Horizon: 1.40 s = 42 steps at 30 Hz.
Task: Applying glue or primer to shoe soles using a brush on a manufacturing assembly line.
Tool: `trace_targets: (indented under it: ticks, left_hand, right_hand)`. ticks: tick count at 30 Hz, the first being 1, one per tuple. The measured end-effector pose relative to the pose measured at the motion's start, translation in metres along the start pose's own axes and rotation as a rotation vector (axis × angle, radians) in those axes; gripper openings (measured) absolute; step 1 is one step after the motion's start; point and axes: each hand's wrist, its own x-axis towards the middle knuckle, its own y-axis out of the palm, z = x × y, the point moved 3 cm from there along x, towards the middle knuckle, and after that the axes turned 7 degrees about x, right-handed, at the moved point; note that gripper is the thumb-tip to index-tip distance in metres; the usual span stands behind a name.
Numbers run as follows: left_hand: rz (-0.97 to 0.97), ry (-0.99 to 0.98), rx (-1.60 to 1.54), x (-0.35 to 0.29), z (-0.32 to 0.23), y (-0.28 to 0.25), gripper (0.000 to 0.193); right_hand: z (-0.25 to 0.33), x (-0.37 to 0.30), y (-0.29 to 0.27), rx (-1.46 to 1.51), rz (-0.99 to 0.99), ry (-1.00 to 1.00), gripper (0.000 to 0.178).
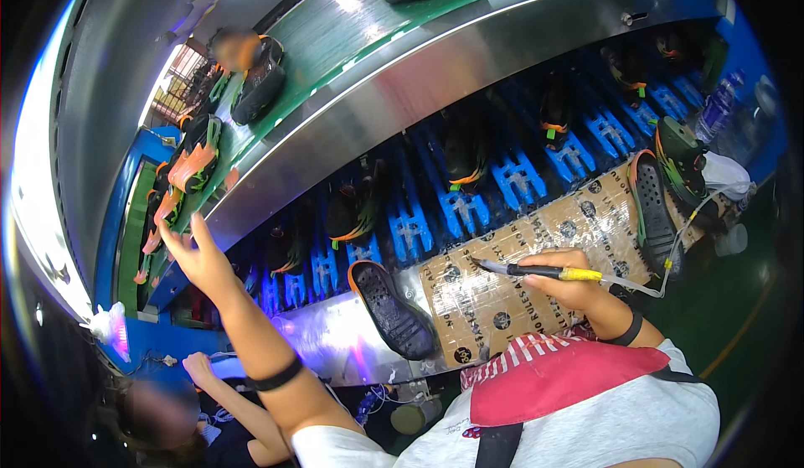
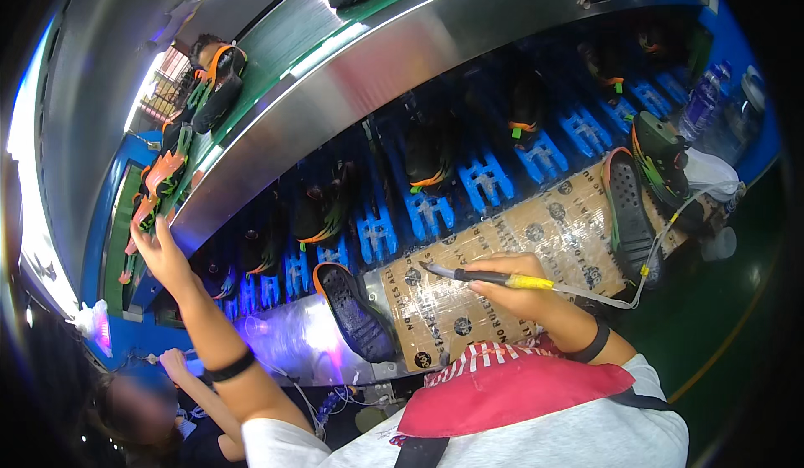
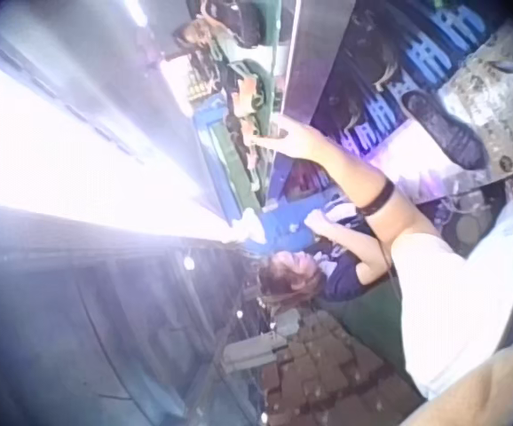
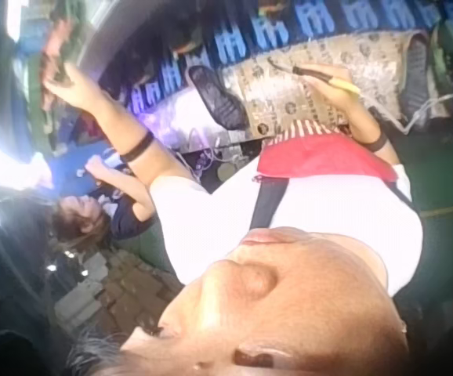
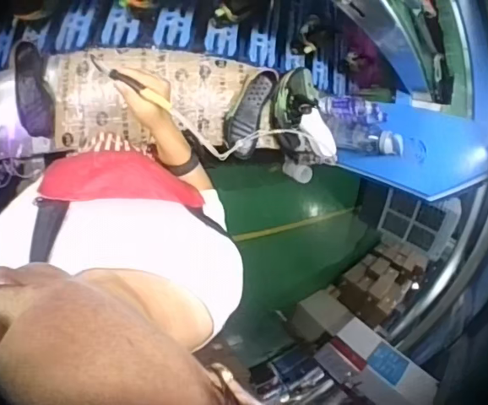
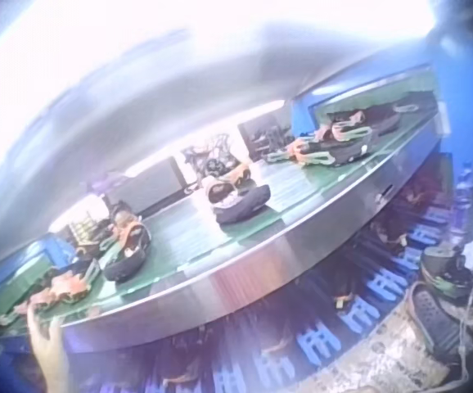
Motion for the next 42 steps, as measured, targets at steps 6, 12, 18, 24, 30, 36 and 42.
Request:
trace_targets:
  ticks: [6, 12, 18, 24, 30, 36, 42]
  left_hand:
    - [0.287, 0.031, 0.533, 0.089, 0.035, 0.039, 0.063]
    - [0.314, 0.18, -0.157, 0.078, 0.038, 0.005, 0.026]
    - [-0.606, -0.057, -0.592, -0.039, -0.034, -0.043, 0.025]
    - [-0.495, -0.639, -1.308, -0.066, -0.02, -0.036, 0.051]
    - [0.343, -0.561, -2.171, -0.078, -0.004, 0.017, 0.075]
    - [0.549, -0.631, -1.827, -0.143, -0.035, 0.035, 0.065]
    - [0.712, -1.079, -1.842, -0.254, -0.053, 0.053, 0.062]
  right_hand:
    - [-0.003, -0.007, 0.003, 0.007, 0.005, 0.048, 0.023]
    - [0.002, -0.006, -0.002, 0.02, -0.028, 0.035, 0.023]
    - [-0.002, -0.006, -0.006, 0.025, -0.049, 0.089, 0.022]
    - [0.006, -0.008, -0.004, 0.001, -0.031, 0.041, 0.023]
    - [0.002, -0.016, -0.005, 0.084, -0.055, 0.076, 0.025]
    - [0.0, -0.015, -0.013, 0.12, -0.109, 0.137, 0.024]
    - [0.007, -0.014, -0.026, 0.266, -0.238, 0.117, 0.024]
